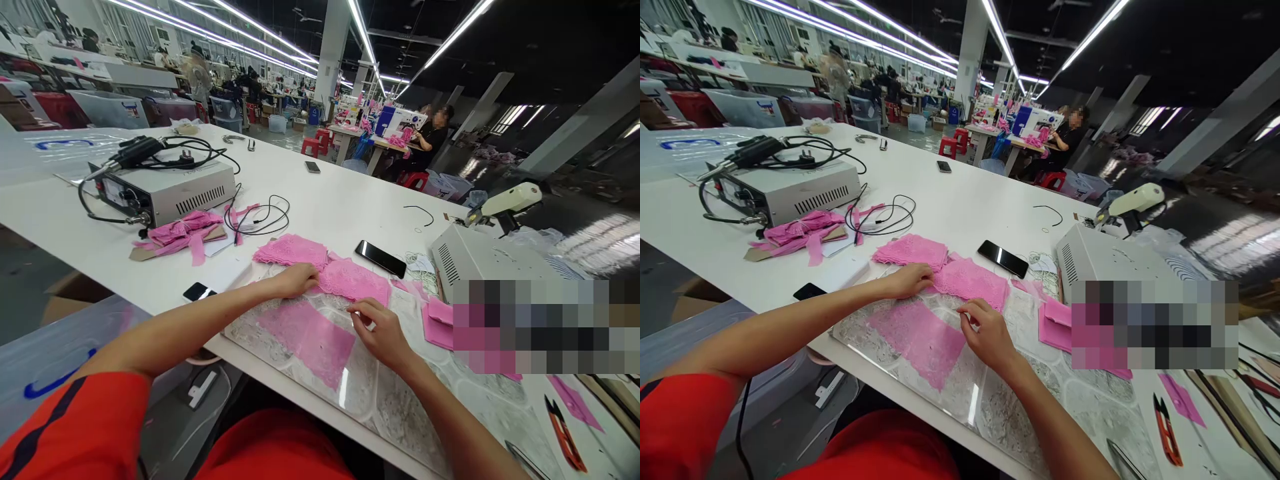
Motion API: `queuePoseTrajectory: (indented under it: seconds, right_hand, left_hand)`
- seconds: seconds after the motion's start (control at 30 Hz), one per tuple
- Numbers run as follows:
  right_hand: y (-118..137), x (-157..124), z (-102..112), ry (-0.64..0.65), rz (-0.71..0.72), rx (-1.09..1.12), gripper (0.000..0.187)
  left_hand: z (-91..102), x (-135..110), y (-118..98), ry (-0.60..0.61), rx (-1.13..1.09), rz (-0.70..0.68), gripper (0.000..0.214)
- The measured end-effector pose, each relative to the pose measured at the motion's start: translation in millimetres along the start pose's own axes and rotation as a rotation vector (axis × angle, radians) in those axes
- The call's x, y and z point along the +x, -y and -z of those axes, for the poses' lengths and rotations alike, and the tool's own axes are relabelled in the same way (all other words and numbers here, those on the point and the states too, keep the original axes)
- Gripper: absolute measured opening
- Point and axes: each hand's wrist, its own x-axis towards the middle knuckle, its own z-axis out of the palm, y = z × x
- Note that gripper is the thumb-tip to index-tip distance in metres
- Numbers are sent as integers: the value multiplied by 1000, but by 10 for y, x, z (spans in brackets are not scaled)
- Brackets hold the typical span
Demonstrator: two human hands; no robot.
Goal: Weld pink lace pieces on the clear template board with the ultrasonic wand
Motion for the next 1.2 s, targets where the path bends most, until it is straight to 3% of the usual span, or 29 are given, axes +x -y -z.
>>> queuePoseTrajectory:
  seconds: [0.23,0.37,0.53,0.63,0.73,0.9,1.03,1.1,1.2]
  right_hand:
    - [130,675,-263,73,-176,-199,19]
    - [77,983,-311,67,-244,-182,13]
    - [-44,1078,-83,-84,-311,-145,13]
    - [-45,1069,93,-204,-343,-146,11]
    - [-28,1026,287,-323,-372,-155,11]
    - [-113,698,736,-568,-445,-115,13]
    - [-281,62,1049,-704,-651,-29,17]
    - [-349,-346,1104,-690,-764,-85,16]
    - [-379,-953,1043,-509,-906,-233,19]
  left_hand:
    - [305,58,-122,-114,-61,-23,13]
    - [368,54,-290,-230,-61,86,16]
    - [154,81,-624,-314,-38,256,27]
    - [-15,262,-881,-304,-33,287,42]
    - [-125,523,-1133,-320,-33,318,43]
    - [-204,789,-1427,-346,3,269,24]
    - [-282,704,-1530,-323,74,85,18]
    - [-353,565,-1560,-284,109,-50,17]
    - [-491,271,-1581,-189,144,-271,13]
